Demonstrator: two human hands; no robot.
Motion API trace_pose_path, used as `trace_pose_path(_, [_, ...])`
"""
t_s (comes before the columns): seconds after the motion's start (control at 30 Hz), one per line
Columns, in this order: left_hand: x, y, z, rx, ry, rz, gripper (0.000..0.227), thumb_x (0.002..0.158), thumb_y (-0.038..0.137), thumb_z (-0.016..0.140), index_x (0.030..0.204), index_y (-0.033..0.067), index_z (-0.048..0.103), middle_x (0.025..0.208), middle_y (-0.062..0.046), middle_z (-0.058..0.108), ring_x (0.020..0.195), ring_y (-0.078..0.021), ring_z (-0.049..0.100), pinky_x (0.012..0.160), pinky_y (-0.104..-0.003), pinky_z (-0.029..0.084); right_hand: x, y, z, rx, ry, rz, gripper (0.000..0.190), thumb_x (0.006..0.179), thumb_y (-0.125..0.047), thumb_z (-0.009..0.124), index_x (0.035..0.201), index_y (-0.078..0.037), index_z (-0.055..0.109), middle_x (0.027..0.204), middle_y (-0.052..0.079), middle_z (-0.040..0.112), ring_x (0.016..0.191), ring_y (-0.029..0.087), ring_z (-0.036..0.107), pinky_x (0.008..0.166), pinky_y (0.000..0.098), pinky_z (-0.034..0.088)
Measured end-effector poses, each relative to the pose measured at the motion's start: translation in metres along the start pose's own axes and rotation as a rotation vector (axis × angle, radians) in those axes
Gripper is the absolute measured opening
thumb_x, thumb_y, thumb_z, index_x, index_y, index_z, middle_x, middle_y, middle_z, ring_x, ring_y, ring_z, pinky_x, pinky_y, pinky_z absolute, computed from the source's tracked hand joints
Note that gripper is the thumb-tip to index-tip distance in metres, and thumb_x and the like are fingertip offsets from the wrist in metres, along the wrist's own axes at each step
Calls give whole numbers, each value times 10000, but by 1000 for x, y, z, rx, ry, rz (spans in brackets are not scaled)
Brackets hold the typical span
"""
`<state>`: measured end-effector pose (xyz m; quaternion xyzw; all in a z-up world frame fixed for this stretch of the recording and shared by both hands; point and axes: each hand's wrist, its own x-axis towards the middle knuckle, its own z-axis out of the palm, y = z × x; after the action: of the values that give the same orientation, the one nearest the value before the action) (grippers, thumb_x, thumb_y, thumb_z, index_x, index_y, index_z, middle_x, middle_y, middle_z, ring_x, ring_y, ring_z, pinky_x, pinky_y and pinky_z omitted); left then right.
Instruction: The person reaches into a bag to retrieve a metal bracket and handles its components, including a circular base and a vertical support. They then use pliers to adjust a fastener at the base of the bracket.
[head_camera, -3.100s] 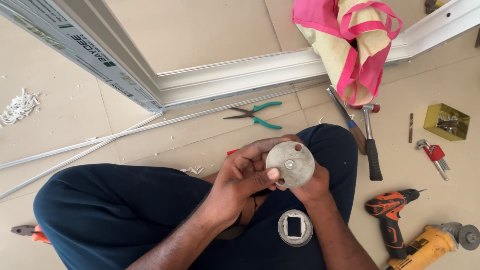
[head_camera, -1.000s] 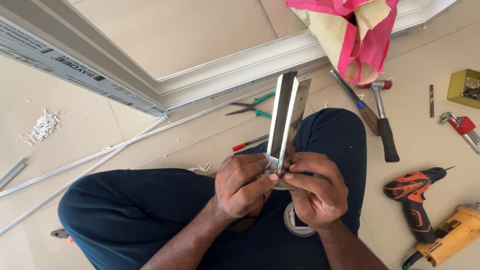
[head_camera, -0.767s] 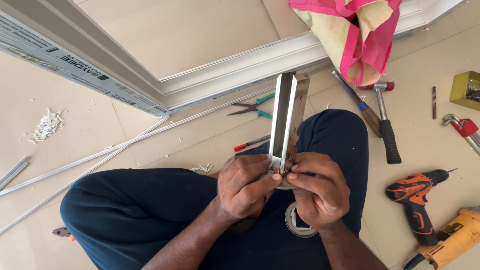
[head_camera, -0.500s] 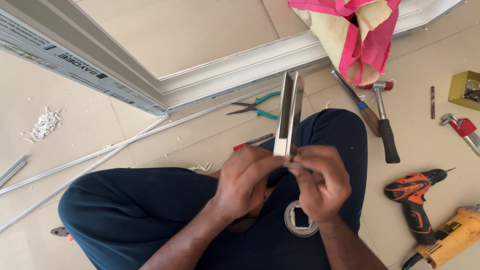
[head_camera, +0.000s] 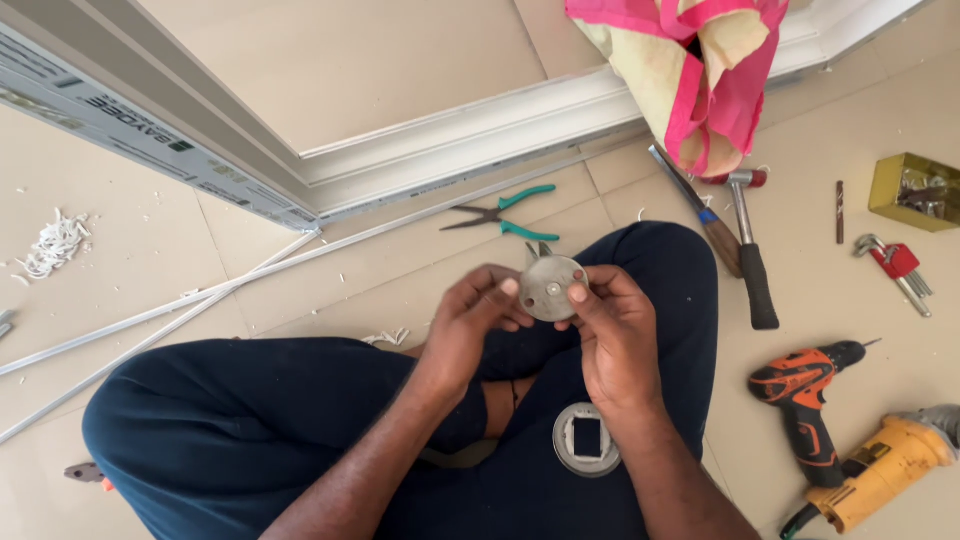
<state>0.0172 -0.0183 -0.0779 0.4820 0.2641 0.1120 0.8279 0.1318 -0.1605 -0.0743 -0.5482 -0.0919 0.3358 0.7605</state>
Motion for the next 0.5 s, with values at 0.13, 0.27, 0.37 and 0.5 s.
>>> trace_pose_path(0.13, [3, -8, 2, 88, -38, 38, 258, 1023, 229, 597, 1089, -1, 692, 936, -59, 709, 894, -132, 676, 824, -297, 531, 0, -2, -2, -27, 35, -18, 165, 974, -133, 720, 1078, -16, 668, 984, 92, 724, 859, 154, 682, 728, 291, 540])
trace_pose_path(0.27, [0, -14, 2, 113, -43, 50, 249, 1005, 227, 633, 1063, -2, 711, 902, -65, 708, 899, -129, 656, 846, -304, 531, -2, -1, -4, -25, 37, -22, 165, 980, -129, 724, 1082, -14, 665, 983, 92, 718, 856, 161, 676, 726, 296, 537])
trace_pose_path(0.37, [1, -15, 0, 95, -33, 32, 249, 1023, 215, 603, 1024, 1, 730, 884, -61, 721, 886, -133, 651, 837, -299, 515, -2, -2, -4, -25, 37, -22, 160, 990, -131, 726, 1078, -13, 664, 990, 83, 708, 867, 158, 670, 735, 299, 532])
trace_pose_path(0.5, [1, -15, -1, -17, -38, -2, 210, 1001, 191, 582, 1000, 28, 715, 909, -57, 734, 924, -134, 689, 859, -292, 525, -1, -1, -5, -26, 40, -26, 156, 982, -136, 731, 1070, -24, 666, 988, 81, 705, 870, 161, 671, 731, 302, 529])
